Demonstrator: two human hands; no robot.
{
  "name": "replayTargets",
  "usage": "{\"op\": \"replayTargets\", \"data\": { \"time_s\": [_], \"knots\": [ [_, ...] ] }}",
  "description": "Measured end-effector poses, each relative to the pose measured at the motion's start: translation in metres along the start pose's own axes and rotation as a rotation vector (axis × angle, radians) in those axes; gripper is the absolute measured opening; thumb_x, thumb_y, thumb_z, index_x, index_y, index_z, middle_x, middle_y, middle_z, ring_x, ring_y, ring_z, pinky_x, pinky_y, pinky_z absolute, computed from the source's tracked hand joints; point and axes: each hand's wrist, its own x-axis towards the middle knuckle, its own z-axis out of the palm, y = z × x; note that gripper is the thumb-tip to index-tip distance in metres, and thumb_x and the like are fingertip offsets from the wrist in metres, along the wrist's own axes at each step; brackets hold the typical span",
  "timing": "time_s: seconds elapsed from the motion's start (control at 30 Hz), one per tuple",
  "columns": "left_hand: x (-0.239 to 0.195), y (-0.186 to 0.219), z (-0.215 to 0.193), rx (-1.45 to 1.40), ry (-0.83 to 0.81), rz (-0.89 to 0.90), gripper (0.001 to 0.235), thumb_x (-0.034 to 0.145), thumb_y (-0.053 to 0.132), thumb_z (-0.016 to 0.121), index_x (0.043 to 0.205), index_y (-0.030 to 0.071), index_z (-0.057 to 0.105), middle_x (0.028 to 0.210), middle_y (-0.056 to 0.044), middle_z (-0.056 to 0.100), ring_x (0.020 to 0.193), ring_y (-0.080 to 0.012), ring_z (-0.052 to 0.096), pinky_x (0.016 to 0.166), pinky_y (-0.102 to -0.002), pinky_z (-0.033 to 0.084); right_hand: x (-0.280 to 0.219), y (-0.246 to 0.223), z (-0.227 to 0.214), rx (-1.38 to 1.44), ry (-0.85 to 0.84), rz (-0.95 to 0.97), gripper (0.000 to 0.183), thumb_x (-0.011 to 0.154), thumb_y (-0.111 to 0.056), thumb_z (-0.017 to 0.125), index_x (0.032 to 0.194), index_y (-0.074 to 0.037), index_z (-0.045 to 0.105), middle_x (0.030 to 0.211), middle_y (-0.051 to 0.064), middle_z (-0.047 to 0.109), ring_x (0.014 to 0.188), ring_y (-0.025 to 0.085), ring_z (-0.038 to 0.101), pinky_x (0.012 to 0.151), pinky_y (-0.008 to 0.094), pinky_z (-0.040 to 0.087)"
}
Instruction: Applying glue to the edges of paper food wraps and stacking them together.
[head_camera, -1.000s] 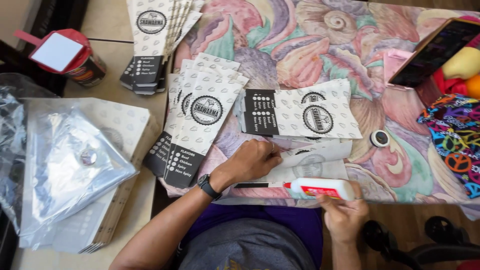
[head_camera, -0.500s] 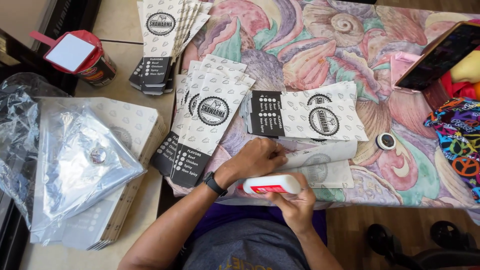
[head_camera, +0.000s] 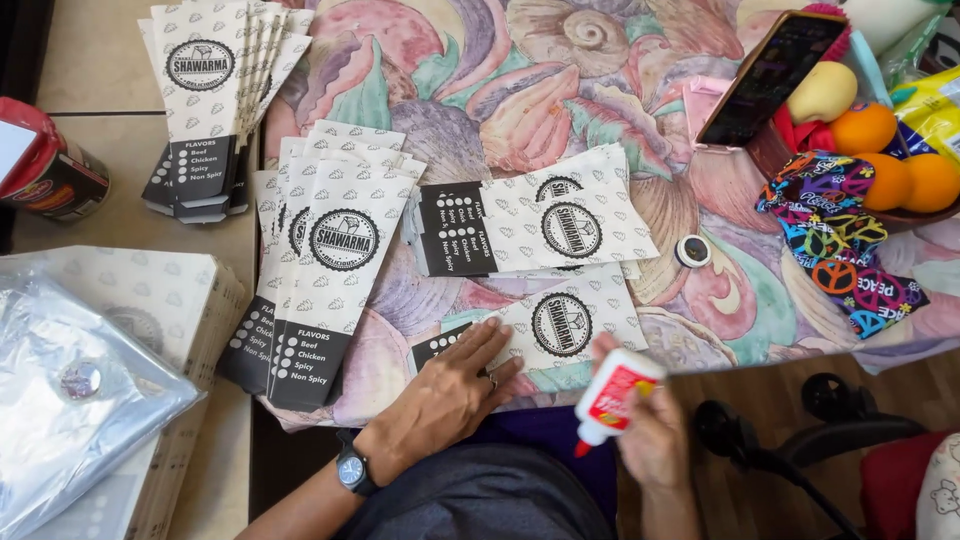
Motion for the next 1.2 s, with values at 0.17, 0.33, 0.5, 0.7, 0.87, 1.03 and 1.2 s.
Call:
{"op": "replayTargets", "data": {
  "time_s": [0.17, 0.33, 0.5, 0.7, 0.87, 1.03, 1.2],
  "knots": [
    [-0.014, -0.001, 0.025, 0.144, 0.055, 0.043, 0.039, 0.109, 0.020, 0.053, 0.139, -0.002, 0.060, 0.152, -0.034, 0.044, 0.147, -0.0457, 0.039, 0.125, -0.054, 0.028, 0.009, -0.039, -0.044, -0.114, 0.323, -0.015, 0.055, 0.093, -0.007, 0.049, 0.148, -0.003, 0.043, 0.162, 0.026, 0.042, 0.150, 0.037, 0.042, 0.117, 0.055, 0.039],
    [-0.019, 0.008, 0.024, 0.241, 0.006, 0.019, 0.042, 0.107, 0.016, 0.050, 0.146, -0.001, 0.052, 0.157, -0.031, 0.041, 0.151, -0.0513, 0.026, 0.124, -0.065, 0.018, 0.036, -0.048, -0.122, -0.490, 0.617, -0.070, 0.018, 0.101, -0.014, 0.071, 0.115, -0.008, 0.063, 0.097, 0.005, 0.068, 0.083, 0.014, 0.065, 0.074, 0.028, 0.056],
    [-0.033, 0.020, 0.028, 0.333, 0.070, 0.057, 0.038, 0.103, 0.008, 0.055, 0.138, -0.005, 0.056, 0.141, -0.033, 0.056, 0.135, -0.0520, 0.050, 0.112, -0.062, 0.040, 0.075, -0.100, -0.075, -1.558, 0.441, 0.064, 0.042, 0.093, -0.030, 0.074, 0.119, 0.003, 0.073, 0.132, 0.011, 0.067, 0.110, 0.028, 0.059, 0.096, 0.043, 0.041],
    [-0.008, 0.036, -0.012, 0.495, 0.063, 0.076, 0.007, 0.095, 0.000, 0.058, 0.099, -0.001, 0.064, 0.094, -0.015, 0.064, 0.088, -0.0347, 0.061, 0.073, -0.041, 0.049, 0.113, -0.079, -0.012, -1.659, 0.035, -0.703, 0.040, 0.093, 0.001, 0.071, 0.132, 0.004, 0.073, 0.129, 0.022, 0.067, 0.120, 0.037, 0.062, 0.110, 0.046, 0.046],
    [-0.002, 0.026, 0.013, 0.526, 0.066, 0.105, 0.024, 0.094, -0.004, 0.064, 0.072, 0.006, 0.061, 0.069, -0.008, 0.065, 0.059, -0.0268, 0.059, 0.061, -0.038, 0.049, 0.151, -0.040, 0.024, -1.532, -0.392, -0.896, 0.041, 0.096, -0.002, 0.076, 0.134, 0.011, 0.069, 0.139, 0.026, 0.068, 0.139, 0.042, 0.060, 0.122, 0.048, 0.047],
    [-0.006, 0.033, 0.000, 0.920, -0.056, 0.214, 0.053, 0.110, -0.005, 0.055, 0.058, 0.004, 0.064, 0.067, -0.016, 0.075, 0.049, -0.0186, 0.070, 0.035, -0.025, 0.049, 0.158, -0.026, 0.013, -1.638, -0.303, -1.114, 0.026, 0.102, 0.025, 0.074, 0.120, 0.012, 0.084, 0.122, 0.025, 0.081, 0.116, 0.040, 0.079, 0.108, 0.046, 0.063],
    [-0.011, 0.031, 0.011, 1.006, -0.022, 0.218, 0.037, 0.107, -0.002, 0.040, 0.090, -0.009, 0.073, 0.074, -0.027, 0.074, 0.046, -0.0206, 0.067, 0.033, -0.025, 0.045, 0.136, -0.024, -0.013, -1.722, -0.268, -1.041, 0.029, 0.100, 0.021, 0.078, 0.127, 0.011, 0.081, 0.130, 0.028, 0.079, 0.124, 0.042, 0.074, 0.112, 0.048, 0.063]
  ]
}}
